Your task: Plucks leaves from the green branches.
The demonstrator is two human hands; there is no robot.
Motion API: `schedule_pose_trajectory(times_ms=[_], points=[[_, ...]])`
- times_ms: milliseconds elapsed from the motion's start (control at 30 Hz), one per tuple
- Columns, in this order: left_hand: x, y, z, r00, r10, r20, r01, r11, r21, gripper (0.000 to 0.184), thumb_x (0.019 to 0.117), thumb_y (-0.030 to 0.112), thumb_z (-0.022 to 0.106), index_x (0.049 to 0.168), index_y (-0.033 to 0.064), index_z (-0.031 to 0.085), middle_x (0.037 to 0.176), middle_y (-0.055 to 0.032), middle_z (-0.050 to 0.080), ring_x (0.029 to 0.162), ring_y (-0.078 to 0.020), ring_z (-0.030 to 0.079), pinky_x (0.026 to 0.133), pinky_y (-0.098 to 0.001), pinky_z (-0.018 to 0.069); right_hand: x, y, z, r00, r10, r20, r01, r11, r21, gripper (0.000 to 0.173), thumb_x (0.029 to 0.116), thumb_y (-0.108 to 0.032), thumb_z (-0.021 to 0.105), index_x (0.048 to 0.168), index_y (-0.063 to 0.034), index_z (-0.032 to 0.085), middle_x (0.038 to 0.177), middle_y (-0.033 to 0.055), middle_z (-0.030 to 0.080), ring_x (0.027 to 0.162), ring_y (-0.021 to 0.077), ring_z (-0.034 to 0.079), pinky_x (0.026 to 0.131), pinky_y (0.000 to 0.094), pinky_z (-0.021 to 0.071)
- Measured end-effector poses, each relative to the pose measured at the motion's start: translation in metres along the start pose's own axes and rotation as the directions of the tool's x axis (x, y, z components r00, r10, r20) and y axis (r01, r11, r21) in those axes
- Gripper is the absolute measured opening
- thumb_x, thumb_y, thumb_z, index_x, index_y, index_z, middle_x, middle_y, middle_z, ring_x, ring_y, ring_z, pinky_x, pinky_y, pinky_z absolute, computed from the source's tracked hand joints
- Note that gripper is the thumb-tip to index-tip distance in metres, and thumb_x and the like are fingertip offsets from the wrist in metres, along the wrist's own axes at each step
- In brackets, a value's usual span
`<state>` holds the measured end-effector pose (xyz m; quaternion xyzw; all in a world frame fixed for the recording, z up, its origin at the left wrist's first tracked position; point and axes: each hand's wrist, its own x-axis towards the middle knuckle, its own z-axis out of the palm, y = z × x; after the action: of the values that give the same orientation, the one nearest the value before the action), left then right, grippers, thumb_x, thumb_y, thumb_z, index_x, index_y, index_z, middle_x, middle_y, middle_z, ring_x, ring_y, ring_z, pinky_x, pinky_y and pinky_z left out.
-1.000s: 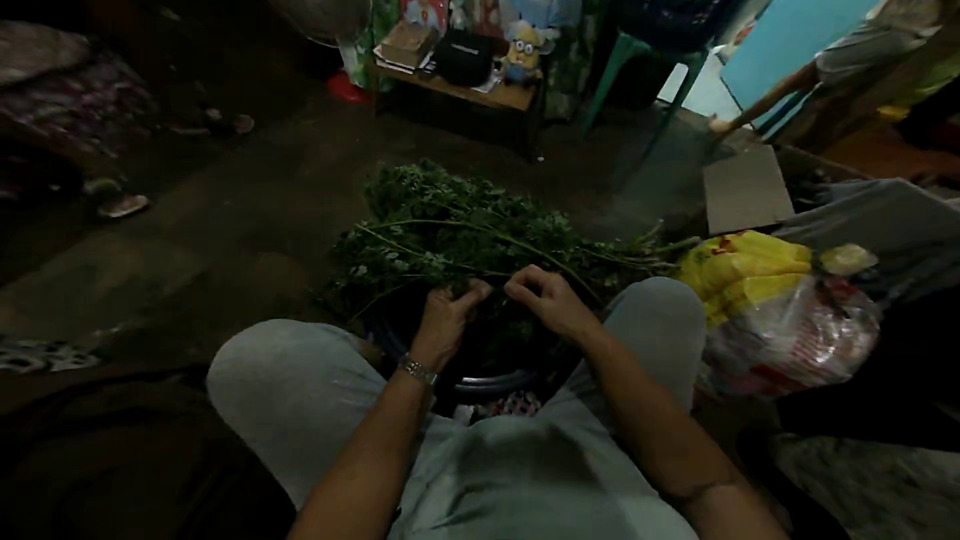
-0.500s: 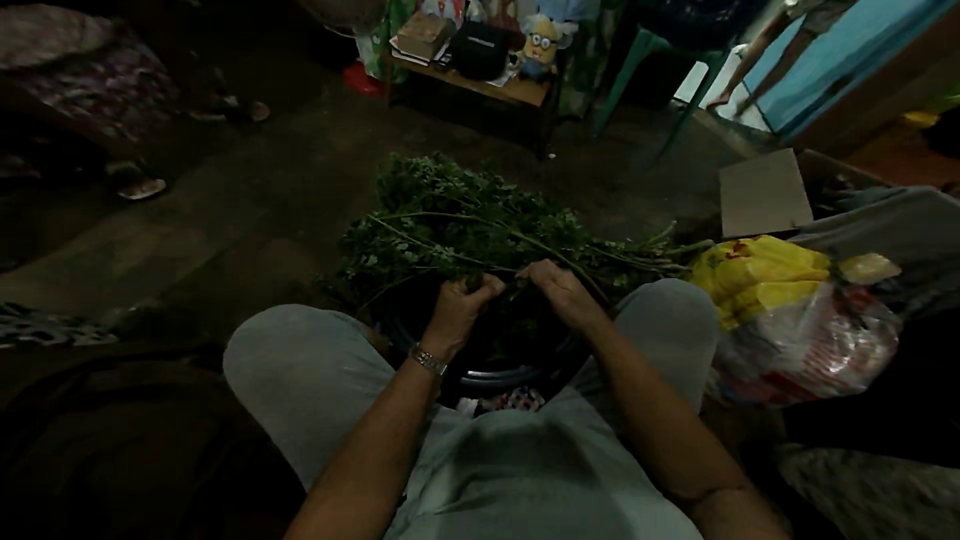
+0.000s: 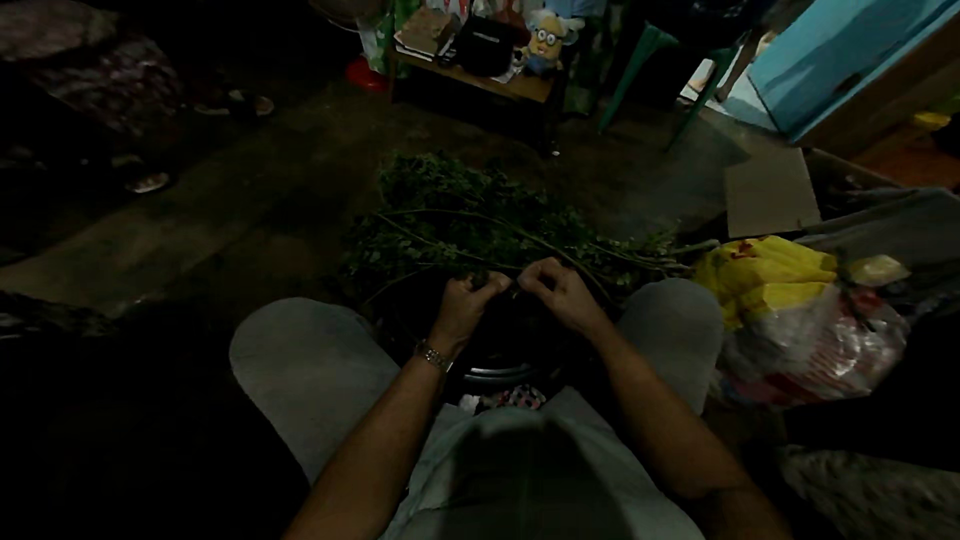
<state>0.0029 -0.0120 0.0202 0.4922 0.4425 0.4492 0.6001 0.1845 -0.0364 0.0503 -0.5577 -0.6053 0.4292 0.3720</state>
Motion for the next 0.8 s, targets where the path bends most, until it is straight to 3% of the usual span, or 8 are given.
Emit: schedule_pose_trajectory(times_ms=[100, 300, 467, 533, 633, 733, 800], points=[[0.0, -0.001, 0.0, 1.0, -0.002, 0.012, 0.002, 1.0, -0.005, 0.009, 0.0969, 0.003, 0.065, 0.089, 0.0041, 0.07, 0.078, 0.0009, 0.068, 0.068, -0.0045, 0.061, 0.065, -0.0205, 0.052, 0.001, 0.001, 0.003, 1.0, -0.014, 0.021, 0.015, 1.0, -0.023, 0.013, 0.1002, -0.008, 0.063, 0.099, 0.0038, 0.067, 0.118, 0.0137, 0.061, 0.106, 0.0151, 0.06, 0.091, 0.0297, 0.0521], [0.002, -0.002, -0.004, 0.999, -0.017, 0.038, 0.02, 0.998, -0.061, 0.017, 0.0995, 0.003, 0.057, 0.089, 0.0042, 0.07, 0.071, 0.003, 0.063, 0.054, -0.0013, 0.049, 0.053, -0.0169, 0.0433, 0.003, -0.004, -0.013, 0.995, 0.095, -0.035, -0.099, 0.987, -0.125, 0.015, 0.1044, -0.01, 0.057, 0.102, 0.0023, 0.066, 0.12, 0.0152, 0.06, 0.105, 0.0206, 0.06, 0.09, 0.0365, 0.0516], [0.002, -0.002, -0.005, 0.993, -0.014, 0.118, 0.02, 0.999, -0.047, 0.014, 0.0972, 0.002, 0.06, 0.087, 0.0057, 0.069, 0.071, 0.0043, 0.063, 0.056, -0.0009, 0.05, 0.054, -0.0168, 0.044, 0.004, 0.002, -0.015, 0.995, 0.079, -0.066, -0.09, 0.977, -0.193, 0.03, 0.1093, -0.017, 0.047, 0.124, -0.0005, 0.068, 0.134, 0.0174, 0.059, 0.123, 0.0295, 0.057, 0.104, 0.0474, 0.0465], [0.001, -0.001, -0.004, 0.988, -0.001, 0.152, 0.004, 1.0, -0.021, 0.014, 0.0973, 0.003, 0.059, 0.089, 0.0059, 0.07, 0.073, 0.0056, 0.064, 0.058, -0.0002, 0.051, 0.056, -0.0169, 0.0445, 0.004, 0.004, -0.015, 0.991, 0.012, -0.135, -0.035, 0.984, -0.174, 0.032, 0.1095, -0.017, 0.046, 0.126, 0.0006, 0.067, 0.132, 0.0188, 0.059, 0.12, 0.0288, 0.059, 0.102, 0.0452, 0.0486], [0.0, -0.002, -0.005, 0.984, 0.012, 0.18, -0.009, 1.0, -0.015, 0.02, 0.1022, 0.008, 0.053, 0.094, 0.0042, 0.071, 0.07, 0.0076, 0.06, 0.056, 0.0017, 0.049, 0.056, -0.0149, 0.0436, 0.002, 0.002, -0.015, 0.975, -0.023, -0.221, 0.001, 0.995, -0.101, 0.031, 0.1096, -0.017, 0.046, 0.119, 0.0005, 0.069, 0.124, 0.0157, 0.061, 0.11, 0.0221, 0.06, 0.094, 0.0386, 0.0508], [-0.001, 0.002, -0.006, 0.979, -0.016, 0.204, 0.009, 0.999, 0.035, 0.026, 0.1055, 0.012, 0.049, 0.097, 0.0042, 0.073, 0.068, 0.0088, 0.057, 0.055, 0.002, 0.046, 0.054, -0.0145, 0.0414, 0.001, 0.0, -0.015, 0.98, 0.054, -0.193, -0.05, 0.999, 0.021, 0.035, 0.1114, -0.02, 0.039, 0.125, -0.002, 0.066, 0.127, 0.0128, 0.06, 0.11, 0.0189, 0.059, 0.093, 0.0376, 0.0502], [-0.003, 0.004, -0.005, 0.974, -0.017, 0.228, 0.002, 0.998, 0.064, 0.025, 0.105, 0.01, 0.05, 0.096, 0.0053, 0.074, 0.068, 0.0095, 0.057, 0.055, 0.0021, 0.046, 0.054, -0.0142, 0.041, 0.002, -0.003, -0.015, 0.984, 0.119, -0.132, -0.108, 0.99, 0.087, 0.038, 0.1118, -0.024, 0.04, 0.131, -0.0019, 0.063, 0.134, 0.0133, 0.06, 0.117, 0.0197, 0.059, 0.099, 0.0396, 0.0491]])
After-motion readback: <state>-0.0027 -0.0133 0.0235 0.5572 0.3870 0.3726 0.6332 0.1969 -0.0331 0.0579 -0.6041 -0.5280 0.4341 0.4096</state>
